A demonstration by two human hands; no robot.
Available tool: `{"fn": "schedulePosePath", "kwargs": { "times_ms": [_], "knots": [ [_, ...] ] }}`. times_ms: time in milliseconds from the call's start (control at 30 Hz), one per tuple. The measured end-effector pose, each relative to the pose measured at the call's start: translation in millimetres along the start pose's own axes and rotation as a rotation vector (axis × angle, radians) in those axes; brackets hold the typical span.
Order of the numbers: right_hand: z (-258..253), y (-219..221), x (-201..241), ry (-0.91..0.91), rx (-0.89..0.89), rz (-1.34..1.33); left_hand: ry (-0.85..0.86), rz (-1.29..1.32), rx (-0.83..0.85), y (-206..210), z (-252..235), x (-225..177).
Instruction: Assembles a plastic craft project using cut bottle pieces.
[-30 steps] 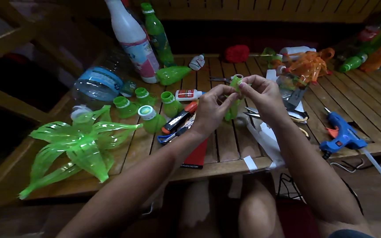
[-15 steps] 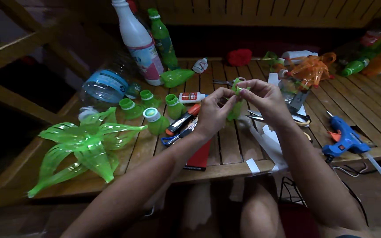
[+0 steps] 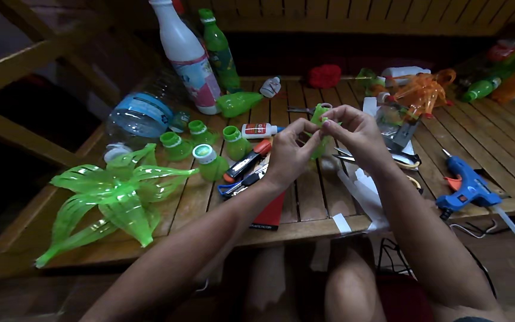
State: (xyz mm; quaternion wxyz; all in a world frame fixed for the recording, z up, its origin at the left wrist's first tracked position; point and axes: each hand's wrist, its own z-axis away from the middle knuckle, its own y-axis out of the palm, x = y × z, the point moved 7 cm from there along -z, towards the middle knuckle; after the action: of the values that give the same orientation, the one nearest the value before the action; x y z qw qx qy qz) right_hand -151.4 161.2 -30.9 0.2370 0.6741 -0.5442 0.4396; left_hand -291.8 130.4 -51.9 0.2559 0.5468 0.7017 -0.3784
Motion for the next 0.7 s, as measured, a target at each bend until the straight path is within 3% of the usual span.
{"fn": "schedulePosePath", "kwargs": {
  "times_ms": [700],
  "knots": [
    [0.8,-4.3,2.4,-0.015,-0.013,0.019,0.062,-0.065,0.039,-0.2,-0.6,-7.0]
  ]
}}
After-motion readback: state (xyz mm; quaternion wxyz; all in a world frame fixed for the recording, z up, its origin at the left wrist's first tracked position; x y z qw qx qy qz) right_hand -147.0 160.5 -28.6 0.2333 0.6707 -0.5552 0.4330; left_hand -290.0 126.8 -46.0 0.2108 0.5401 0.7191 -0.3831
